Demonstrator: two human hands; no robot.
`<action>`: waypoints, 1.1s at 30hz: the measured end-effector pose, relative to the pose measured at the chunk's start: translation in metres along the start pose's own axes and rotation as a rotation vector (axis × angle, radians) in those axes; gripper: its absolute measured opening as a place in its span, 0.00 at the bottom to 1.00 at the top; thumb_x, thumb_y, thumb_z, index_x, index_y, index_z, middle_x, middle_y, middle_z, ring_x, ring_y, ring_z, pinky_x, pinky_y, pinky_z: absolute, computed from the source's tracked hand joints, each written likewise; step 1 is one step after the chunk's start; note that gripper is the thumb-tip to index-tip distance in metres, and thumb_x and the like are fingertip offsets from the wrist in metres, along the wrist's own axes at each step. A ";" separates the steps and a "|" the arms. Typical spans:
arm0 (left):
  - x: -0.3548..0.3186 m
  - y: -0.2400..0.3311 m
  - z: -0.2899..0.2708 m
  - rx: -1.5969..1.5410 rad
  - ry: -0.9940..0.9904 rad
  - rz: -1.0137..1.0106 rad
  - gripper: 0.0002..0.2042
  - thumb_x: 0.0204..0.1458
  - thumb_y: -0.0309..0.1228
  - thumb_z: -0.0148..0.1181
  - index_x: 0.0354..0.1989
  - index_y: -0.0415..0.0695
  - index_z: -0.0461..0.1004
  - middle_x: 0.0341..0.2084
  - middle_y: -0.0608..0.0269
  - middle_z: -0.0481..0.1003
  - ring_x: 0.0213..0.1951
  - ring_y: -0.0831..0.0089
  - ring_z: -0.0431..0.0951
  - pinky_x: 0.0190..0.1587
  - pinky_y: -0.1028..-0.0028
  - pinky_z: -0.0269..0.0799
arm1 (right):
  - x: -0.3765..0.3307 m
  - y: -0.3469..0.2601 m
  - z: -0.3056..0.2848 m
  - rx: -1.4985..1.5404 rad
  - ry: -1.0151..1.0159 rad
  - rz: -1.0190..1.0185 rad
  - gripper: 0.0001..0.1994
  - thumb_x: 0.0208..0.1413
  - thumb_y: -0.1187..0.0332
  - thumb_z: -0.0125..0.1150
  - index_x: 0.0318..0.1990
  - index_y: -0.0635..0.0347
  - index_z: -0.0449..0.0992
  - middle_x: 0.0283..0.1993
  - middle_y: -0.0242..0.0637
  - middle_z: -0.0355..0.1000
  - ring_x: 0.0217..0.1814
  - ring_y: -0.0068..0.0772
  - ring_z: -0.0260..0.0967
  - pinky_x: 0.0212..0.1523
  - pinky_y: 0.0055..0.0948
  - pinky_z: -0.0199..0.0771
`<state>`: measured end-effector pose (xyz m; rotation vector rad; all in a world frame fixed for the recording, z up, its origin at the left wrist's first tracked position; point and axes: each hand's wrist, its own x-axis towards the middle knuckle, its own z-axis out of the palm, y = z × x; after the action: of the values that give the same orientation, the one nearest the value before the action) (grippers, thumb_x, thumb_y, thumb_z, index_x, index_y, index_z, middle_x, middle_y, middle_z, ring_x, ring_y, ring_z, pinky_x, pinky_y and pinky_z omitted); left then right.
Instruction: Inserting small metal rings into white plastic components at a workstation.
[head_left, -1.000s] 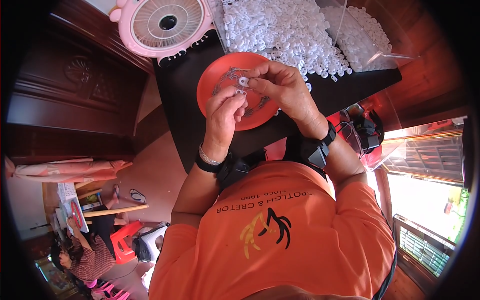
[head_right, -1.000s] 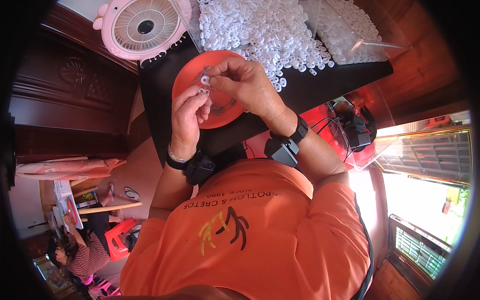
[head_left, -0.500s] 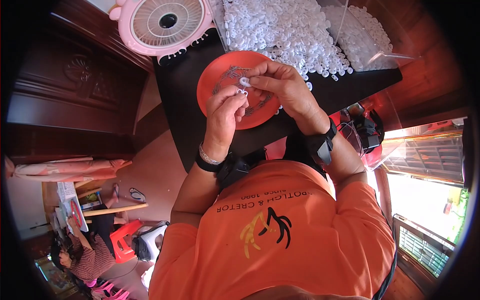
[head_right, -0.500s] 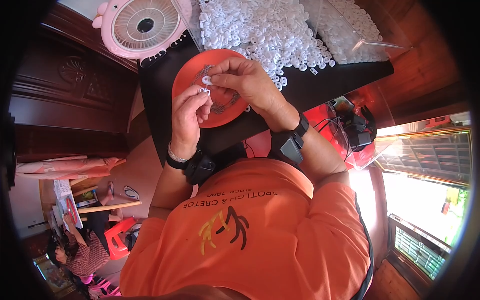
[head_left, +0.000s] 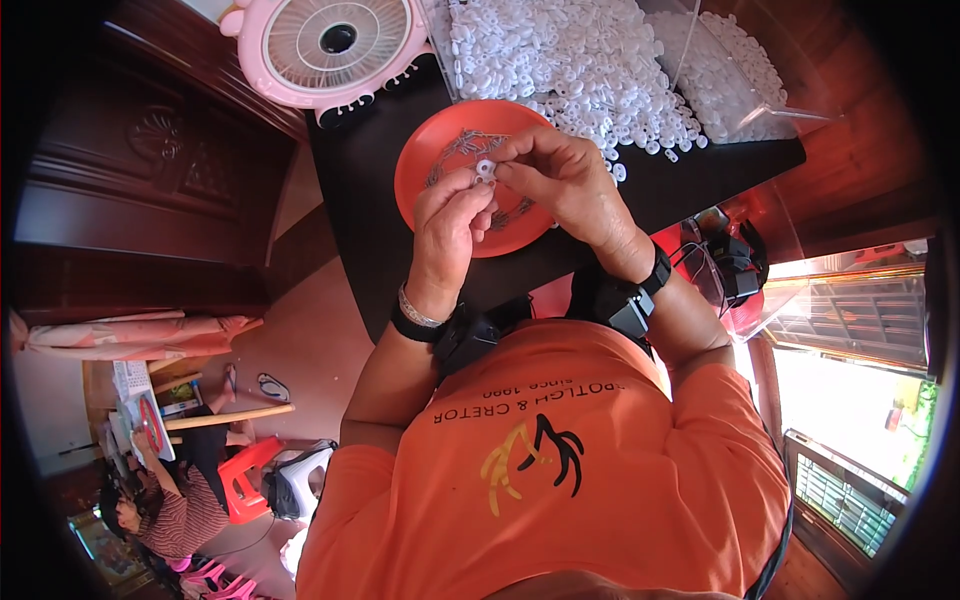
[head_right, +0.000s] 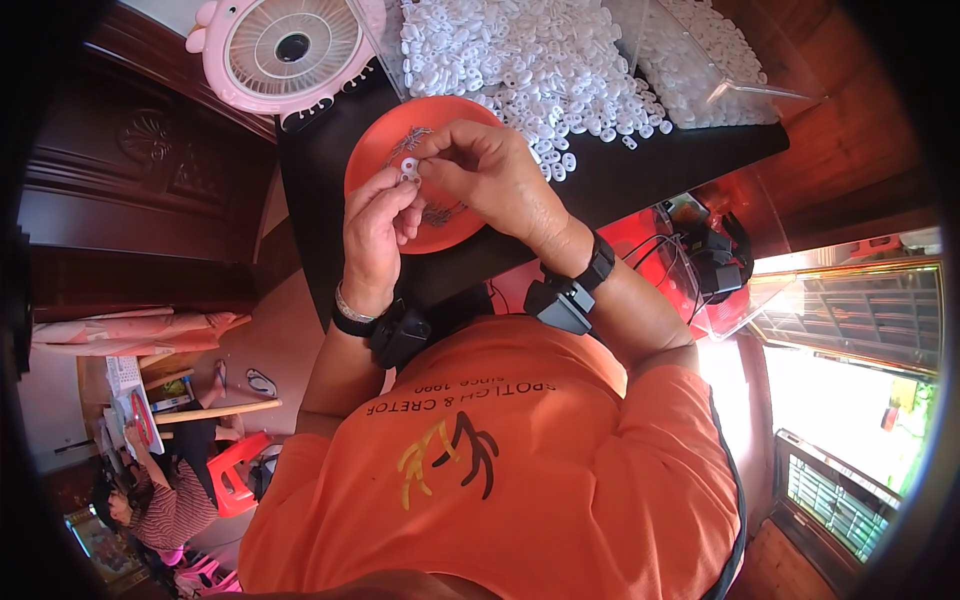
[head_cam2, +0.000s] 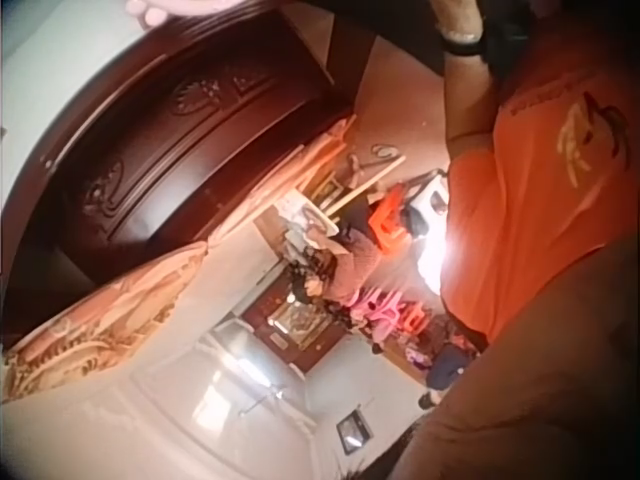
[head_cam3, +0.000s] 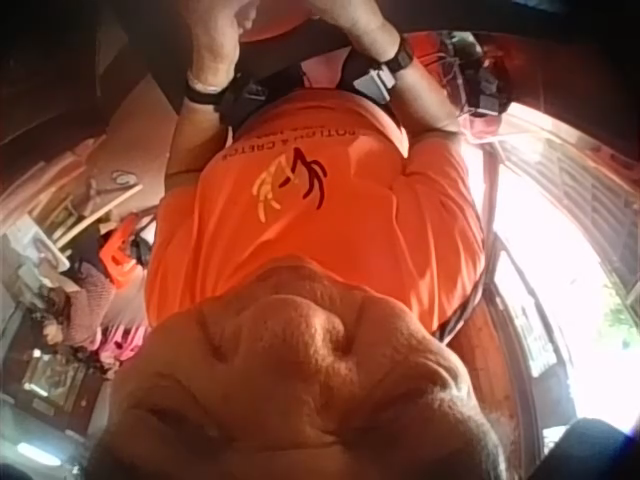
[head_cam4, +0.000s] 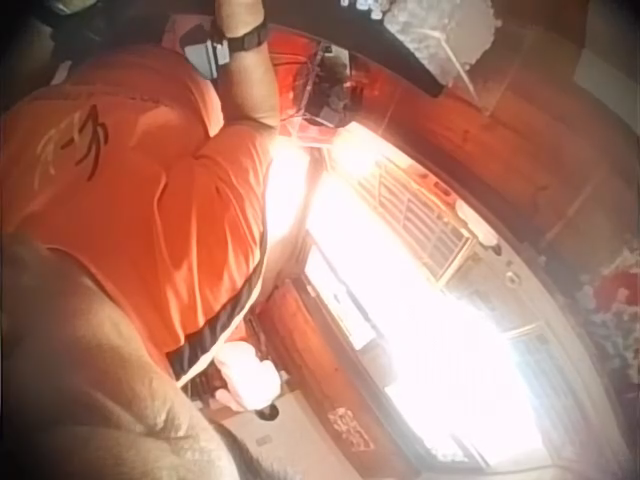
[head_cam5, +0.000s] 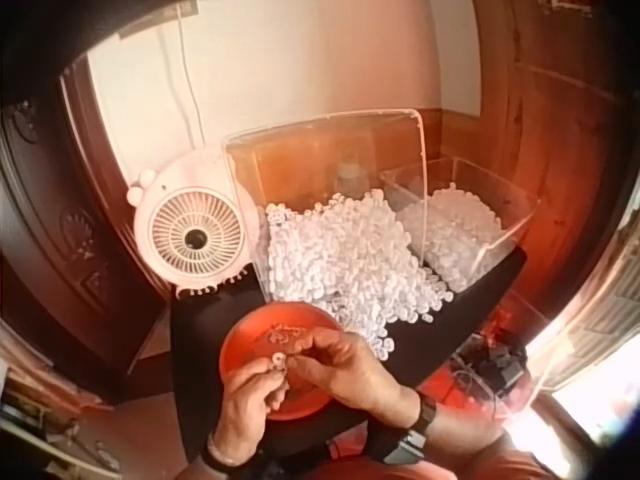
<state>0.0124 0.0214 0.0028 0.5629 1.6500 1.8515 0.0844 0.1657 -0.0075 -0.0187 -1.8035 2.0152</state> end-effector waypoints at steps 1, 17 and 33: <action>-0.001 0.000 0.000 0.004 -0.004 -0.002 0.09 0.51 0.31 0.51 0.24 0.40 0.71 0.18 0.71 0.69 0.20 0.86 0.64 0.21 0.84 0.57 | -0.001 -0.001 0.000 -0.003 -0.005 -0.003 0.05 0.54 0.76 0.59 0.37 0.67 0.74 0.34 0.30 0.74 0.37 0.16 0.70 0.39 0.19 0.71; 0.000 -0.006 -0.002 -0.034 -0.038 -0.004 0.11 0.57 0.33 0.47 0.31 0.40 0.72 0.17 0.68 0.69 0.18 0.83 0.66 0.21 0.84 0.56 | -0.003 -0.012 0.001 -0.074 -0.128 -0.004 0.08 0.51 0.76 0.61 0.39 0.64 0.71 0.31 0.32 0.73 0.31 0.18 0.71 0.34 0.19 0.73; -0.014 -0.006 -0.002 -0.108 -0.069 0.016 0.16 0.56 0.40 0.46 0.26 0.41 0.72 0.16 0.67 0.71 0.18 0.82 0.69 0.20 0.83 0.60 | -0.011 -0.020 0.005 -0.486 -0.138 -0.312 0.14 0.42 0.77 0.64 0.40 0.63 0.74 0.33 0.37 0.72 0.31 0.28 0.74 0.32 0.26 0.75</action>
<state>0.0223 0.0110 -0.0022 0.5880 1.4955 1.8983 0.0988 0.1588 0.0098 0.2444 -2.1860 1.3634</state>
